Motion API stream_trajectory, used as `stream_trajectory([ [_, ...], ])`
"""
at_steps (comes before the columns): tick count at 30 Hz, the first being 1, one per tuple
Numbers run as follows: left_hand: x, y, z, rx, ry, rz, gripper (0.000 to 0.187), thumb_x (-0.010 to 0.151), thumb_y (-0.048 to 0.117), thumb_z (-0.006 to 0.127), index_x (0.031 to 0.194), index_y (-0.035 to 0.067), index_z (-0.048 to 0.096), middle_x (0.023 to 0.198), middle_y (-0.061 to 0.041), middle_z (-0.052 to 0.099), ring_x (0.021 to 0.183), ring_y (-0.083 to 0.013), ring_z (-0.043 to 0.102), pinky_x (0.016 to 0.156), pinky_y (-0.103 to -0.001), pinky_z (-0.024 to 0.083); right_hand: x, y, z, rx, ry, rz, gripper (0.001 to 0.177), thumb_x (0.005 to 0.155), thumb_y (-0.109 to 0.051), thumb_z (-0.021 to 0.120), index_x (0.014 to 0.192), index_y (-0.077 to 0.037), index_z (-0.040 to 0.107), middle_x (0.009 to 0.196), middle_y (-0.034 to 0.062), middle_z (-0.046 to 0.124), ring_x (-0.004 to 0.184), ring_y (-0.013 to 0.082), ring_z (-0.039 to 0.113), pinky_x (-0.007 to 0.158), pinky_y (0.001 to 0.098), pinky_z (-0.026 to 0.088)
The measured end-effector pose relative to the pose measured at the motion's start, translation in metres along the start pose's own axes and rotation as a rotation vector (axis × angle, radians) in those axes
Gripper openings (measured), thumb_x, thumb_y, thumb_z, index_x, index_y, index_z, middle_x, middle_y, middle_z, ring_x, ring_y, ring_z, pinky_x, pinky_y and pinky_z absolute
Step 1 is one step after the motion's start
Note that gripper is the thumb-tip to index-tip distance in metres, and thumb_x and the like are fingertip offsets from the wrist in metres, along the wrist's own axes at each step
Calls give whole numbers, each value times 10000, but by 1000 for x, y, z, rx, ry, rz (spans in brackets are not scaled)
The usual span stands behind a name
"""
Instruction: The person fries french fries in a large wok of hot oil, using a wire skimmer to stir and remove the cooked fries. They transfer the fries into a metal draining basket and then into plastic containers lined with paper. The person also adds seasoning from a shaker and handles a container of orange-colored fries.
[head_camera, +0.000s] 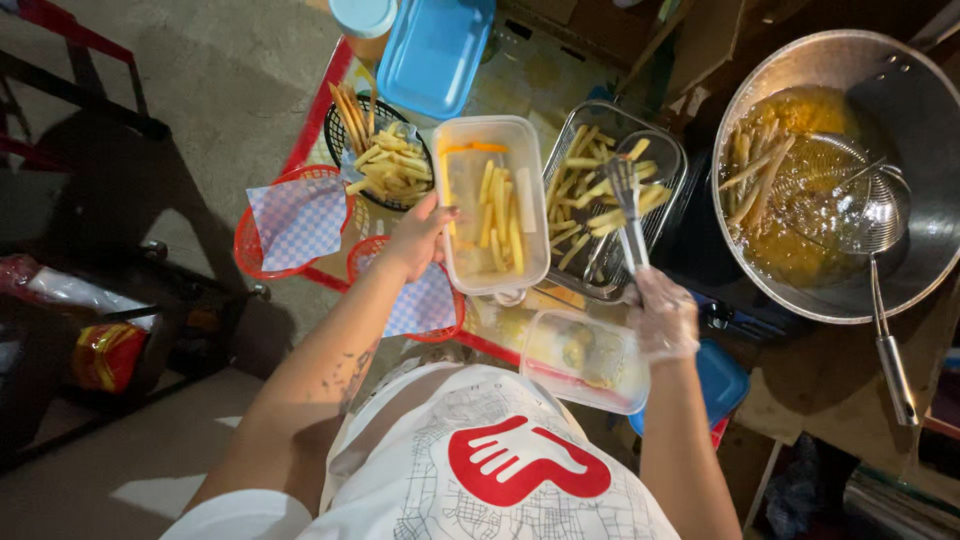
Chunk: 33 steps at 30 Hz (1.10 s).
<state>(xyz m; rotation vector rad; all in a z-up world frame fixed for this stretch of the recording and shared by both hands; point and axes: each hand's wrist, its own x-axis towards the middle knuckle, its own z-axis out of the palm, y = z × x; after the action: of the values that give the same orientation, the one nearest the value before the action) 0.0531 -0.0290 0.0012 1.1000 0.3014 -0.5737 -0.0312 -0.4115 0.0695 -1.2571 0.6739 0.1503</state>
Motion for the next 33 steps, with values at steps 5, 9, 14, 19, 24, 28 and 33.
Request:
stream_trajectory([
  [5,13,-3,19,13,-123,102,607,955,294,654,1507,135,456,1234,-131,671,945,-223,712,703,-392,624,-55,-67,22,-165,-50,-154,243,978,-151,725,1148,22,724,812,19,653,698,119,578,637,253,498],
  [9,30,-27,46,-25,-150,-4,586,934,256,631,1482,172,443,1272,-64,629,952,-184,663,703,-384,620,-92,-110,71,-910,-21,-202,292,970,-179,669,1193,-2,732,786,39,669,677,137,593,631,272,489],
  [14,33,-32,44,-453,-206,-5,528,969,356,555,1417,84,493,1259,-130,638,1011,-251,729,766,-478,674,-113,-119,84,-962,58,-365,317,1000,-177,635,1268,-30,719,831,77,657,712,109,574,613,252,471],
  [19,13,-36,47,-410,-128,152,465,978,248,609,1396,78,495,1275,-90,631,1136,-234,700,919,-475,625,-119,-106,57,-735,188,-475,326,1016,-235,685,1264,-24,712,857,22,702,646,52,587,545,200,458],
  [24,19,-34,21,-459,-23,160,405,973,363,546,1246,65,567,1132,-146,668,982,-291,720,815,-475,642,-114,-104,36,-440,252,-211,306,1000,-218,688,1252,-52,736,769,-4,634,538,23,473,452,189,352],
  [28,34,-70,8,76,99,517,269,1098,351,555,1220,111,566,1116,-107,609,1015,-257,670,860,-445,604,-109,-103,34,-430,280,-164,267,1001,-188,678,1212,-37,736,758,0,623,532,20,472,447,191,347],
  [33,16,-42,-8,-297,67,297,373,979,355,553,1281,137,531,1183,-87,616,1075,-235,646,900,-419,582,-106,-88,11,-414,314,-127,255,1002,-188,670,1203,-46,736,743,-10,618,508,35,462,431,206,338],
])
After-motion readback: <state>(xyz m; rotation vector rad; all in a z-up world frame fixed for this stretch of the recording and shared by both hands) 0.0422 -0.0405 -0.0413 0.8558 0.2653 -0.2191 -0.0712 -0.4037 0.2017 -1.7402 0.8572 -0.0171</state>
